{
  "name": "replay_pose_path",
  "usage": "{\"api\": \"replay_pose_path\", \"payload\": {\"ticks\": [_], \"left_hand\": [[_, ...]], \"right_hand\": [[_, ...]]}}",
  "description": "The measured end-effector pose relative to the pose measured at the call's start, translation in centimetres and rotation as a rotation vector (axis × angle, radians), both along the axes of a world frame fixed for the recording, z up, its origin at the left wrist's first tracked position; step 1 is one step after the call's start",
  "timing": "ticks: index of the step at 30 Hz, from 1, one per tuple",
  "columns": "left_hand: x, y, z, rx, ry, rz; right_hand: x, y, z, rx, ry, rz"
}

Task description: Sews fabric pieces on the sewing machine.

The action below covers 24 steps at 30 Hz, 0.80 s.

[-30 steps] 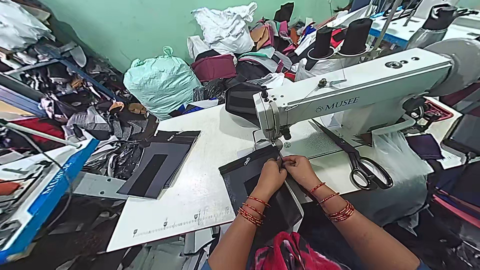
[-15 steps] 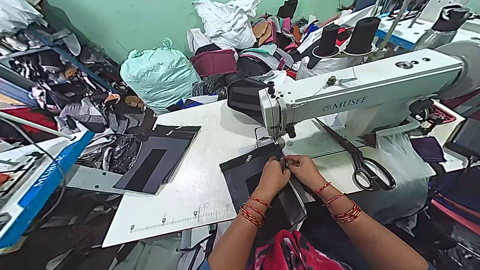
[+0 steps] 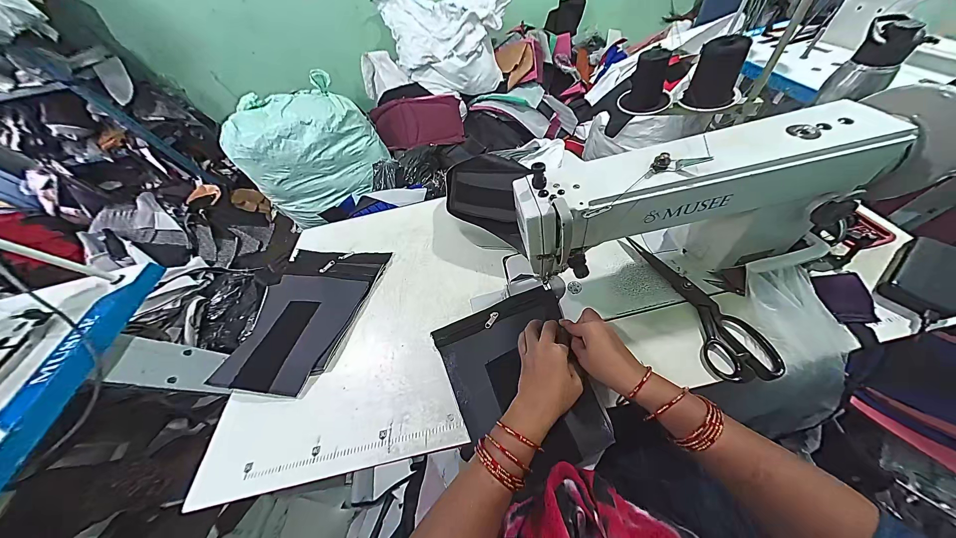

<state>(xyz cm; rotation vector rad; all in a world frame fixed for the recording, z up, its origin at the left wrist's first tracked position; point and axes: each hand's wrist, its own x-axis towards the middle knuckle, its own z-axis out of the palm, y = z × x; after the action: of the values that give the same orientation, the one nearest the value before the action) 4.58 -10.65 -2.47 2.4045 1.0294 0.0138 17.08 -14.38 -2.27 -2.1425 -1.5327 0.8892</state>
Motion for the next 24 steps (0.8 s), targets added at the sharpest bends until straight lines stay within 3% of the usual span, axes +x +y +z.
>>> {"api": "replay_pose_path", "payload": {"ticks": [3, 7, 10, 15, 18, 20, 24], "left_hand": [[-1.0, 0.4, -0.8, 0.043, -0.095, -0.036], [-1.9, 2.7, -2.5, 0.177, -0.411, 0.008], [-1.4, 5.7, -1.7, 0.135, -0.343, -0.049], [1.5, 8.3, -0.2, 0.15, 0.013, -0.359], [3.0, 8.7, -0.2, 0.166, 0.231, -0.437], [2.7, 9.0, -0.9, 0.165, 0.203, -0.416], [1.0, 9.5, -2.8, 0.219, -0.133, -0.407]], "right_hand": [[-0.9, 0.0, -0.3, -0.018, -0.108, 0.042], [-1.7, 0.0, -0.5, -0.053, -0.203, 0.068], [-1.8, 0.0, -0.4, -0.064, -0.22, 0.067], [-1.8, 0.1, 0.0, -0.093, -0.194, 0.062], [-1.8, 0.1, 0.2, -0.111, -0.183, 0.058], [-1.7, 0.1, -0.1, -0.083, -0.184, 0.049], [-1.9, 0.0, -0.6, -0.049, -0.197, 0.035]]}}
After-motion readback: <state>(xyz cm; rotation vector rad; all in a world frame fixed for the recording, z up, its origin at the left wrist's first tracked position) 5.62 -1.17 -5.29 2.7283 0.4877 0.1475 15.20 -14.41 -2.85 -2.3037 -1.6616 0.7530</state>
